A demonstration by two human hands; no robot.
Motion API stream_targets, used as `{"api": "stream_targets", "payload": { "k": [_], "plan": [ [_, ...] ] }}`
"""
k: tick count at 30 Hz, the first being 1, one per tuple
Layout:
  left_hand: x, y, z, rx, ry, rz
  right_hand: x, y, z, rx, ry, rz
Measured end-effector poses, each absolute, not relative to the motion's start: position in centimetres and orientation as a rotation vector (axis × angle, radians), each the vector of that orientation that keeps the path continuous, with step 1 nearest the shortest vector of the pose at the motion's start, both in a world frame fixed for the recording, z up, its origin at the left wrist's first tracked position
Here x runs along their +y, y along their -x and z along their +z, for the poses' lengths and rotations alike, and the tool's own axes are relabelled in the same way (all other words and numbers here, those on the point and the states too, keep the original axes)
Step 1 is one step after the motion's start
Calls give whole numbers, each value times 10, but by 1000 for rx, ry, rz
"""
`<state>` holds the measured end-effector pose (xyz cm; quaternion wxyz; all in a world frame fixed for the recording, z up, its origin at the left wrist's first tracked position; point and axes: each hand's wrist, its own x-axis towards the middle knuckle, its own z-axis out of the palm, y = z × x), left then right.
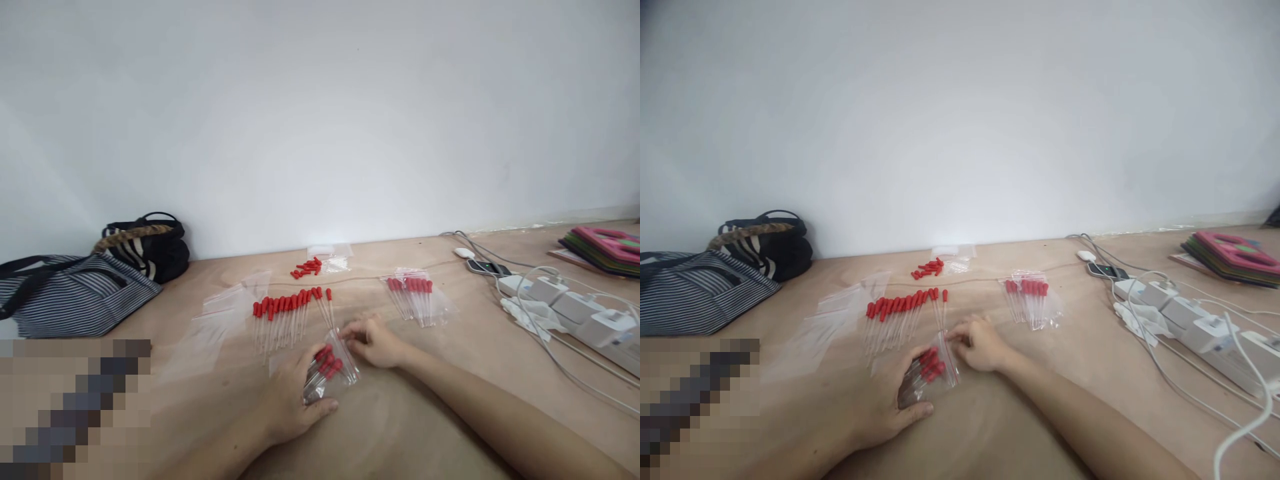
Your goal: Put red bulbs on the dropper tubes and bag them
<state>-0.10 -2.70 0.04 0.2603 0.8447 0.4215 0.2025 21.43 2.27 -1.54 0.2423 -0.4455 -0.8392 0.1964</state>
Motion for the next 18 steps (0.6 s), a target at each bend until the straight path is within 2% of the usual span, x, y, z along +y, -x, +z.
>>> {"api": "stream_targets", "payload": {
  "k": [5,18],
  "plan": [
    [-29,-1,9,1085,-2318,534,64,-217,-12,-2195,1179,372],
    [-32,-4,16,1077,-2372,456,110,-166,-21,-1833,1669,561]
  ]
}}
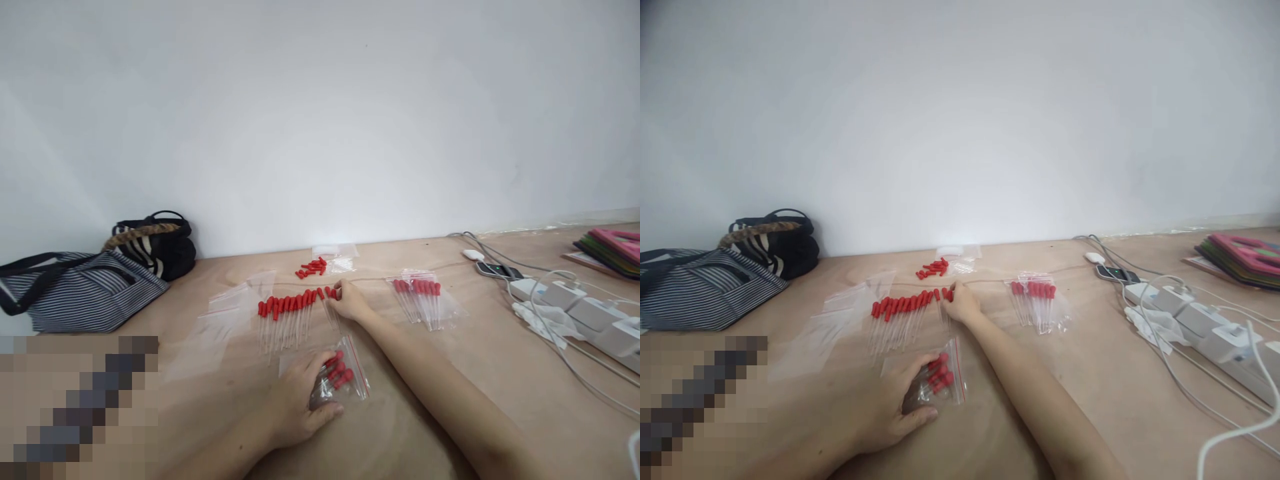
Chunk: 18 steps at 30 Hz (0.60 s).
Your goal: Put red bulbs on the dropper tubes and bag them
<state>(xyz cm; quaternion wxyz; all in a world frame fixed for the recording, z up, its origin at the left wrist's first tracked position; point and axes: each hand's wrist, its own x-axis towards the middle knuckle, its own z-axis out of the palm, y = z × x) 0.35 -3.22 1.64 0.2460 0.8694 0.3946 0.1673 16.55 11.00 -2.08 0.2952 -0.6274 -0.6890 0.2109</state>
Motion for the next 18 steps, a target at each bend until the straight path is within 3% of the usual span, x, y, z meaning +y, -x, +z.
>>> {"api": "stream_targets", "payload": {
  "k": [18],
  "plan": [
    [-35,-2,12,1061,-2368,496,91,-217,4,-1907,1866,841]
  ]
}}
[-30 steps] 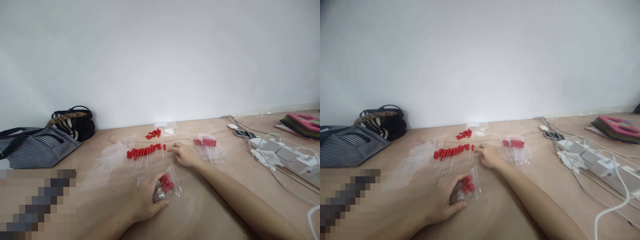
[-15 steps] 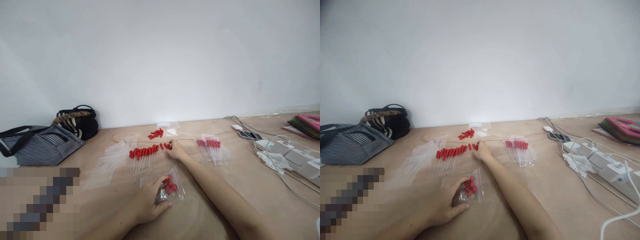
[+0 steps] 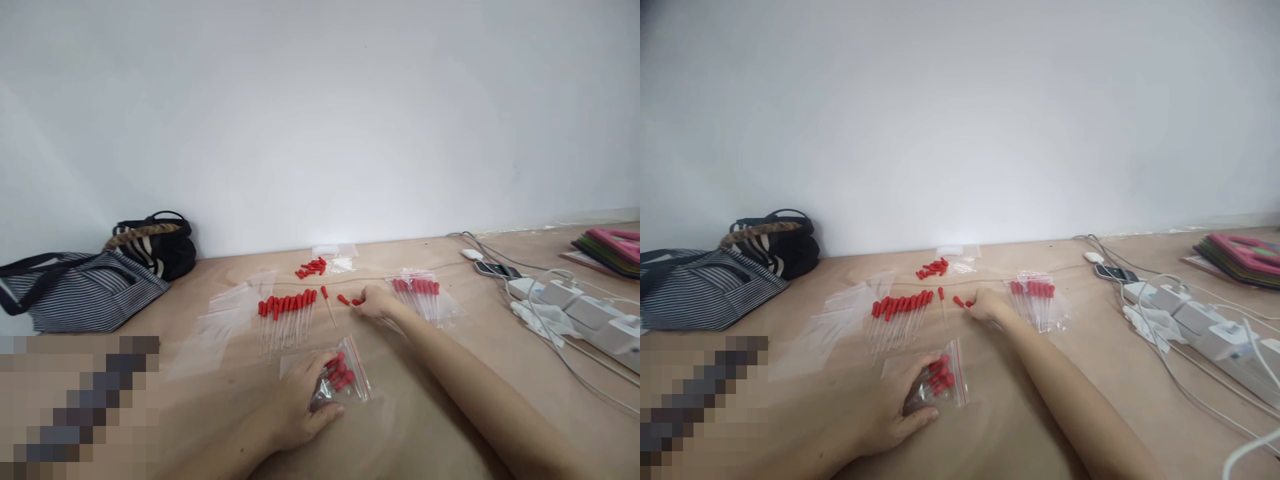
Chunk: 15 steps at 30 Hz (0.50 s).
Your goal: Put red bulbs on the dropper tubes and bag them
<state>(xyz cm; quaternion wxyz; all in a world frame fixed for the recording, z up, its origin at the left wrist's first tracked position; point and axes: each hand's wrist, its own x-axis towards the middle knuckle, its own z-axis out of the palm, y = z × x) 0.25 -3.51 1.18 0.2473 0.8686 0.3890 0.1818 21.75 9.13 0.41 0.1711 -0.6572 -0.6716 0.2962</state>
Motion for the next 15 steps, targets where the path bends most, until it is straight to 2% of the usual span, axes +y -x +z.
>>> {"api": "stream_targets", "payload": {
  "k": [4,10,15],
  "plan": [
    [-35,-3,12,1051,-2361,488,81,-236,3,-1919,1788,897],
    [-36,-3,14,1059,-2355,511,55,-254,14,-1861,1552,1190],
    [-32,-6,8,1015,-2358,531,28,-261,11,-1298,1165,1587]
  ]
}}
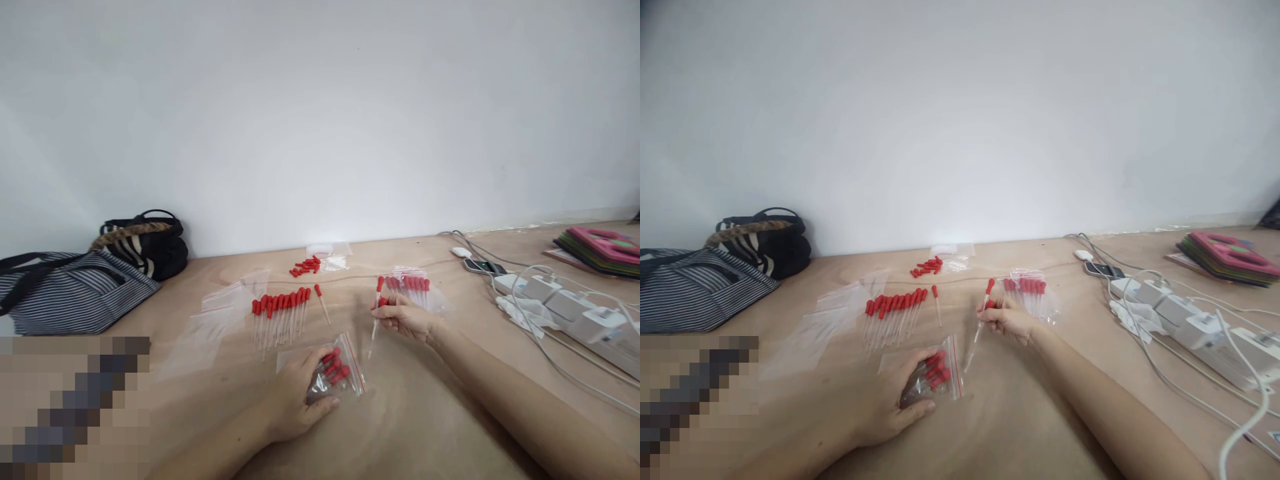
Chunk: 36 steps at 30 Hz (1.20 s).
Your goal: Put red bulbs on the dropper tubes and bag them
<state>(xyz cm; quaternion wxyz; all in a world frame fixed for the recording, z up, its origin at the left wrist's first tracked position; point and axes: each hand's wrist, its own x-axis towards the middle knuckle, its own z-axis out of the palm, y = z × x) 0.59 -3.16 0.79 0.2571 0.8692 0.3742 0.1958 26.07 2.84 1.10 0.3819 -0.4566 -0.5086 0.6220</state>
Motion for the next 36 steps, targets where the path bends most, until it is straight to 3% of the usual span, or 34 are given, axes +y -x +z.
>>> {"api": "stream_targets", "payload": {
  "k": [15,25,31,36],
  "plan": [
    [-31,-7,5,999,-2290,551,0,-236,-14,-961,1173,1781],
    [-34,0,7,1116,-2288,527,-18,-223,-9,-1095,1344,1648],
    [-32,0,7,1114,-2308,517,-11,-233,-8,-890,1241,1764],
    [-32,-2,10,1102,-2312,502,0,-241,-14,-808,1241,1572]
  ]
}}
